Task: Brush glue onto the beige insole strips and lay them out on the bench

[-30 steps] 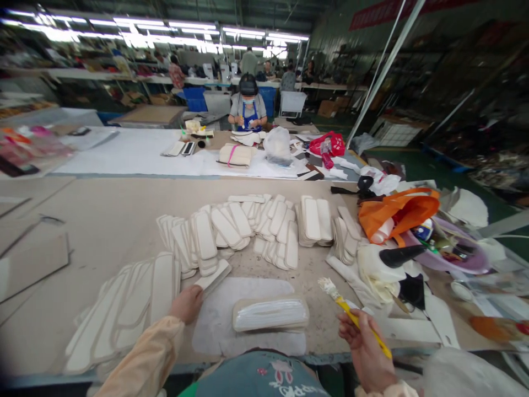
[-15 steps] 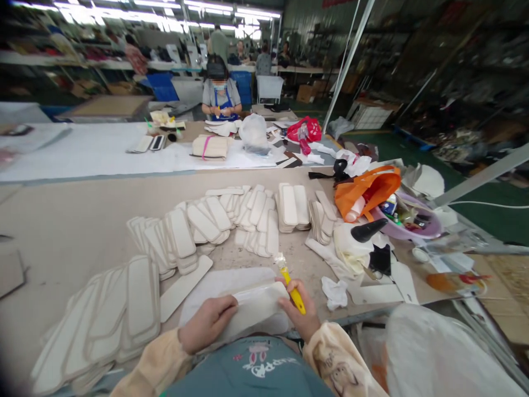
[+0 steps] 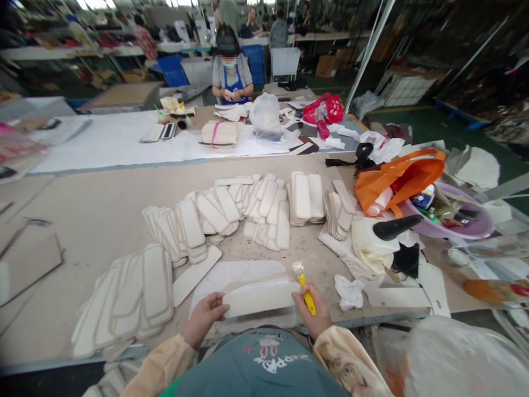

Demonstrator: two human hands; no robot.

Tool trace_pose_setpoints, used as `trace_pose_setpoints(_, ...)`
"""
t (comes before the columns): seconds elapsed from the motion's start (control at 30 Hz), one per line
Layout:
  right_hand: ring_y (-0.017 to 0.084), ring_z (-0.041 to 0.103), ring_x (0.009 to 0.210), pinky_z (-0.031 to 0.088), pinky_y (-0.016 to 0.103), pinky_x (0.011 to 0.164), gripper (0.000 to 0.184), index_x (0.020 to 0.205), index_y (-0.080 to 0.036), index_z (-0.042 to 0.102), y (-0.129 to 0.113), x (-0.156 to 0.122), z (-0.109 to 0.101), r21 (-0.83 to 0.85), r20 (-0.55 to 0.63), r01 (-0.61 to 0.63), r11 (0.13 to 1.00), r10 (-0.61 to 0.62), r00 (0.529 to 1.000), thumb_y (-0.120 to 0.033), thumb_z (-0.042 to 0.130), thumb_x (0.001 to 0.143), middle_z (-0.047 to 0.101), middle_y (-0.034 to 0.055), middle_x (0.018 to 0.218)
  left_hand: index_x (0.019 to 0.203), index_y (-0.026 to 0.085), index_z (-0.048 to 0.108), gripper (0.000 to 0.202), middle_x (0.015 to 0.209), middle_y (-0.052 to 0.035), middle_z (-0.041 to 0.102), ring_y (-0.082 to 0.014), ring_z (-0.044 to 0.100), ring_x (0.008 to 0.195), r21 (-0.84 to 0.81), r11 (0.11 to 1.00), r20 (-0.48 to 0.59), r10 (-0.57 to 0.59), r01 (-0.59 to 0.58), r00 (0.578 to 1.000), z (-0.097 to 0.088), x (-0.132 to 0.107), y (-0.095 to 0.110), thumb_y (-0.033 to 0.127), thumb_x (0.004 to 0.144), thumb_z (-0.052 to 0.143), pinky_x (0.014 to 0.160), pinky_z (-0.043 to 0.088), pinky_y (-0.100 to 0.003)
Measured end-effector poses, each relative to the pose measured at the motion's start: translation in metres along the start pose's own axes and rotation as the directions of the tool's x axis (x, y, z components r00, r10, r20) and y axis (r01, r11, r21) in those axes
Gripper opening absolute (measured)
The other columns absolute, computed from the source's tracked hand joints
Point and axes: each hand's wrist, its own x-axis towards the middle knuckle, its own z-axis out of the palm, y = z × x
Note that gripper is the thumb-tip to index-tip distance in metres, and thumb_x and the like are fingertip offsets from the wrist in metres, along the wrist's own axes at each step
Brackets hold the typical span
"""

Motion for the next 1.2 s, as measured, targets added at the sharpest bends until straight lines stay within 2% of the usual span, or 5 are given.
trace_pose_setpoints(0.13,0.013,0.049,0.053,0.039,0.024,0.053,0.022,0.077,-0.023,0.045,0.012,0.015,0.007,-0.156,0.097,0.111,0.982,-0.096,0.991,-0.042,0.054,0.083,0.048,-0.0042,0.062,0.086,0.019,0.051,0.026,0.060,0.0043,0.058,-0.0127,0.056,0.057,0.163,0.987,-0.178,0.029,0.000,0.984,0.003,0.018,-0.002,0.032,0.066,0.063,0.055,0.040,-0.024)
trace_pose_setpoints(0.27,0.013,0.051,0.054,0.040,0.024,0.056,0.019,0.077,-0.023,0.044,0.018,0.023,0.013,-0.240,0.138,0.153,0.959,-0.122,0.983,-0.038,0.052,0.084,0.049,-0.0044,0.062,0.091,0.019,0.050,0.026,0.061,0.0043,0.061,-0.0143,0.058,0.059,0.315,0.948,-0.254,0.054,0.030,0.966,0.002,0.022,-0.003,0.025,0.069,0.063,0.058,0.036,-0.025)
trace_pose_setpoints(0.47,0.014,0.053,0.054,0.040,0.024,0.056,0.018,0.076,-0.023,0.045,0.020,0.024,0.017,-0.311,0.170,0.180,0.933,-0.132,0.977,-0.037,0.047,0.085,0.051,-0.0042,0.062,0.100,0.018,0.050,0.032,0.063,0.0041,0.062,-0.0160,0.061,0.065,0.422,0.902,-0.261,0.032,0.084,0.965,0.002,0.023,-0.006,0.024,0.071,0.062,0.061,0.037,-0.026)
trace_pose_setpoints(0.83,0.015,0.054,0.057,0.040,0.026,0.057,0.018,0.076,-0.022,0.045,0.028,0.025,0.023,-0.397,0.189,0.202,0.896,-0.135,0.973,-0.037,0.043,0.087,0.055,-0.0018,0.065,0.097,0.019,0.053,0.027,0.064,0.0034,0.062,-0.0156,0.060,0.067,0.500,0.858,-0.248,0.006,0.122,0.969,0.001,0.025,-0.006,0.026,0.072,0.061,0.059,0.034,-0.025)
trace_pose_setpoints(1.2,0.017,0.058,0.061,0.041,0.027,0.056,0.016,0.080,-0.023,0.047,0.033,0.026,0.022,-0.479,0.193,0.237,0.845,-0.162,0.968,-0.038,0.047,0.087,0.059,0.0001,0.070,0.095,0.021,0.054,0.027,0.073,0.0022,0.060,-0.0166,0.060,0.068,0.546,0.833,-0.237,0.051,0.089,0.970,0.000,0.022,-0.007,0.036,0.073,0.057,0.061,0.036,-0.026)
